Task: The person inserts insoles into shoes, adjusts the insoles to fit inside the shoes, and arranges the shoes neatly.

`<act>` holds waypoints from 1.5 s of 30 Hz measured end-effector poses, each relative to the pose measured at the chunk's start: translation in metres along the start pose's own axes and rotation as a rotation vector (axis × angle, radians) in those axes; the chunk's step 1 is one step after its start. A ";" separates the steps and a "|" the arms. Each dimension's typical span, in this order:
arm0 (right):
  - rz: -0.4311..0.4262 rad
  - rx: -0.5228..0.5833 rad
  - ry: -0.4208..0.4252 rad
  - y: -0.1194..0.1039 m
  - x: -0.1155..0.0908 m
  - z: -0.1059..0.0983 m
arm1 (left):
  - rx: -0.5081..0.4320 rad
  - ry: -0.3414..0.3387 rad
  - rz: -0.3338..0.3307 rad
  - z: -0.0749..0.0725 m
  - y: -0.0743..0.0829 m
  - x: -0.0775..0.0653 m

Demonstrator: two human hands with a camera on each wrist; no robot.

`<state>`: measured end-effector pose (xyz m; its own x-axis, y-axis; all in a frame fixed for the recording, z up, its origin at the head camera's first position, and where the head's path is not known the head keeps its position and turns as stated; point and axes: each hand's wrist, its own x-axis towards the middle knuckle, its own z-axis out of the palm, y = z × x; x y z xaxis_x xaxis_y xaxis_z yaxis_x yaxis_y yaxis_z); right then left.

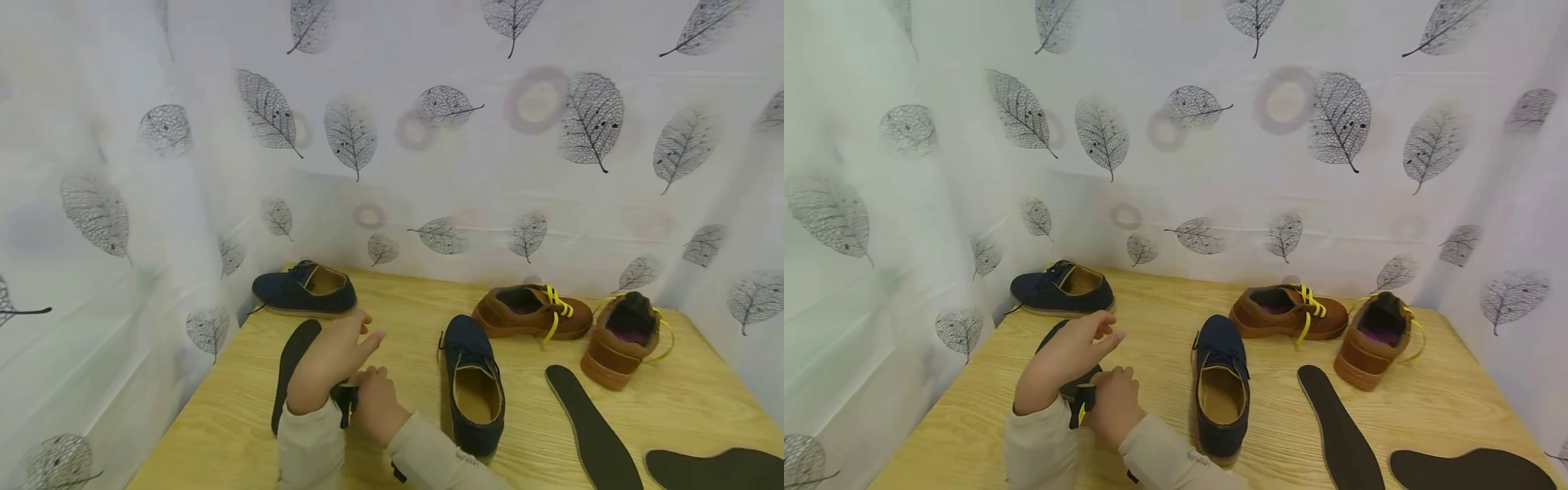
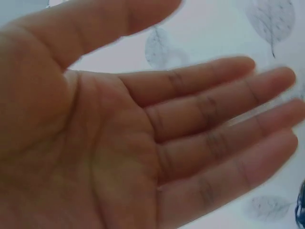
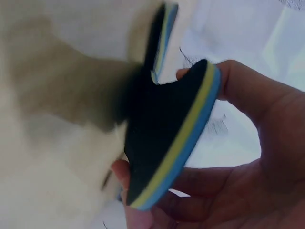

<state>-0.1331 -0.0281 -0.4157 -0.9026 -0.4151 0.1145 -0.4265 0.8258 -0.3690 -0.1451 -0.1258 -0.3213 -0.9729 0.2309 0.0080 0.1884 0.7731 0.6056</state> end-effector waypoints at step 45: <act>-0.182 -0.138 0.105 0.120 -0.065 -0.144 | 0.242 -0.195 0.199 0.073 0.025 0.045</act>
<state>-0.1342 0.1523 -0.3346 -0.8081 -0.5257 0.2659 -0.5802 0.7882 -0.2052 -0.1740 -0.0528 -0.3634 -0.8747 0.4809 -0.0597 0.4201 0.8139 0.4014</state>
